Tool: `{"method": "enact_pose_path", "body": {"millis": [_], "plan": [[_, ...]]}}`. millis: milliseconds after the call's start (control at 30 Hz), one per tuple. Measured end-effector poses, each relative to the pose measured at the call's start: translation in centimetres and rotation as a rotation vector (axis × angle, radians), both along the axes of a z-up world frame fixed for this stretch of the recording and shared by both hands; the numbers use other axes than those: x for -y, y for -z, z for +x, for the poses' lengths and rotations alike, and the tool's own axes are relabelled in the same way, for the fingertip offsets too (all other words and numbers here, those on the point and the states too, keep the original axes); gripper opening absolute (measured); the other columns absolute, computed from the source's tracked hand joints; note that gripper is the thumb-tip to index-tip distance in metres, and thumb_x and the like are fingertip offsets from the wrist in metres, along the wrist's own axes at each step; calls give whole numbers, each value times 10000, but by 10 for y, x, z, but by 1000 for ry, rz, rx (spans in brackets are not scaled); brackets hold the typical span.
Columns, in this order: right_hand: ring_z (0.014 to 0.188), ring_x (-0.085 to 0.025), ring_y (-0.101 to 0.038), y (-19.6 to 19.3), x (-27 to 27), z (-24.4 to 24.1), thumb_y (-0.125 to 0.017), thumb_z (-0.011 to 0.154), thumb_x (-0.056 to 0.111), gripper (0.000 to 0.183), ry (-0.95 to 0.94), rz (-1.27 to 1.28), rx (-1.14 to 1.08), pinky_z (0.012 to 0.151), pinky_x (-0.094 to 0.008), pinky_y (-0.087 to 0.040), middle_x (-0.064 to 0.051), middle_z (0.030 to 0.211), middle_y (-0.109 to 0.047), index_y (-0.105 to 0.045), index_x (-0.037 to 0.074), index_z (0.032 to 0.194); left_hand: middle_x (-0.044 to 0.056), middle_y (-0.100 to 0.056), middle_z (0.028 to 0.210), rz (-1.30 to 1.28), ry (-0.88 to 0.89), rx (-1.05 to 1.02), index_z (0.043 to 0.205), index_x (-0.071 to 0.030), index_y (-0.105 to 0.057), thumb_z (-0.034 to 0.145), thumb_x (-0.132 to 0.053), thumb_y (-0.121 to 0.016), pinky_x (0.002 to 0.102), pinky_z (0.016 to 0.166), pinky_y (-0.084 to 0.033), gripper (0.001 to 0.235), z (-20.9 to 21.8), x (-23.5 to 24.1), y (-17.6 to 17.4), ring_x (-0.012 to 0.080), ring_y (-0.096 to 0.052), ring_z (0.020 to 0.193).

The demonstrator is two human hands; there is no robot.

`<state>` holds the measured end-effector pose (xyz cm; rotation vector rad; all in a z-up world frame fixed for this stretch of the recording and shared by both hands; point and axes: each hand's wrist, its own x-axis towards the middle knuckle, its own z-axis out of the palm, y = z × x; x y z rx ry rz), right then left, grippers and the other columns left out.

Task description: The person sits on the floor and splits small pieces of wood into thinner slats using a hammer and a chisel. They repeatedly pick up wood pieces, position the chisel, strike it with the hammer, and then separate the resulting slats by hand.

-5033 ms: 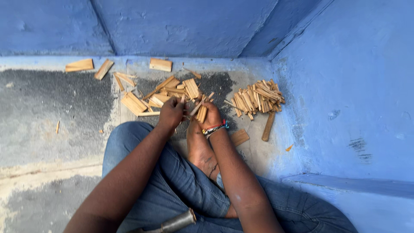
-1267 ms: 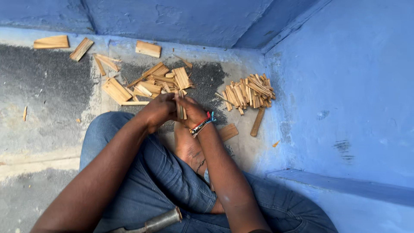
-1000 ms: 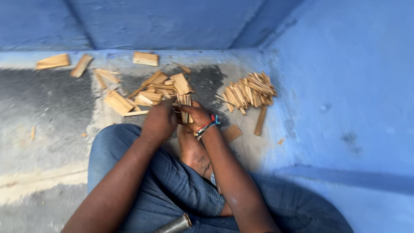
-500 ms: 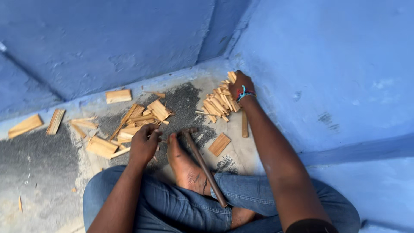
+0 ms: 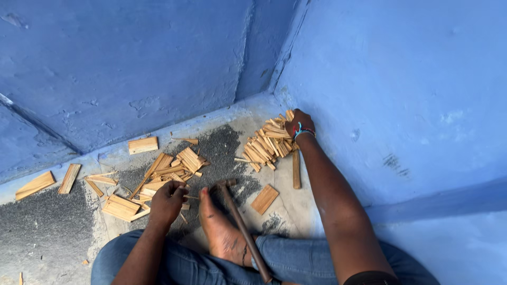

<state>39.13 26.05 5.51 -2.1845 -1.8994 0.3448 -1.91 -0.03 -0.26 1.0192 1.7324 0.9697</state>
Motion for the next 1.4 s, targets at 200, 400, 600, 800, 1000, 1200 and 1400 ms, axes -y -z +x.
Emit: {"method": "enact_pose_path", "body": {"millis": [200, 400, 600, 800, 1000, 1200, 1400], "plan": [[1152, -399, -670, 19, 0, -3, -726, 884, 546, 608, -116, -80, 8, 999, -463, -537, -246, 1209, -697, -687, 32, 1206, 130, -800, 964, -34, -2, -102, 1141, -4, -701, 971, -169, -600, 344, 774, -585, 258, -3, 1, 2, 205, -773, 806], [1315, -417, -506, -6, 20, -25, -722, 826, 678, 879, -171, -274, 197, 1072, -497, -454, -248, 1427, -508, -520, 34, 1388, 134, -802, 931, -40, -5, -199, 1126, -24, -713, 956, -176, -620, 363, 769, -587, 246, 0, 0, 6, 206, -770, 777], [1307, -455, -517, 51, 6, -20, -676, 897, 561, 718, -111, -100, 242, 1077, -524, -461, -270, 1448, -496, -557, 47, 1384, 136, -794, 920, 11, 7, -166, 1094, -16, -715, 945, -169, -608, 371, 740, -590, 240, -6, 2, 21, 209, -768, 761], [1269, -459, -552, 40, 12, -24, -700, 897, 522, 631, -41, -96, 190, 1058, -539, -480, -278, 1364, -559, -638, 38, 1296, 131, -789, 900, 16, 20, -241, 1049, -38, -729, 931, -219, -628, 405, 766, -579, 238, -5, -2, 16, 244, -762, 810], [1277, -452, -467, 6, 47, -69, -778, 812, 487, 745, -179, 269, 265, 1006, -578, -420, -257, 1360, -542, -566, -18, 1317, 169, -759, 949, 40, 13, -361, 1038, -69, -743, 884, -250, -663, 444, 850, -547, 252, 0, 3, 1, 338, -722, 924], [1288, -372, -551, 16, 87, -170, -794, 841, 459, 651, -870, 335, -15, 1106, -479, -435, -234, 1328, -616, -630, 3, 1276, 189, -756, 955, 60, -99, -391, 981, -78, -751, 862, -249, -661, 460, 853, -549, 227, -11, -7, 15, 367, -715, 941], [1305, -400, -490, 15, 214, -239, -764, 788, 498, 610, -1371, 77, 123, 1107, -597, -276, -172, 1316, -619, -674, 65, 1209, 198, -743, 1011, 87, -251, -483, 1028, -72, -739, 892, -187, -658, 448, 878, -558, 196, -84, -41, 25, 365, -712, 959]]}}
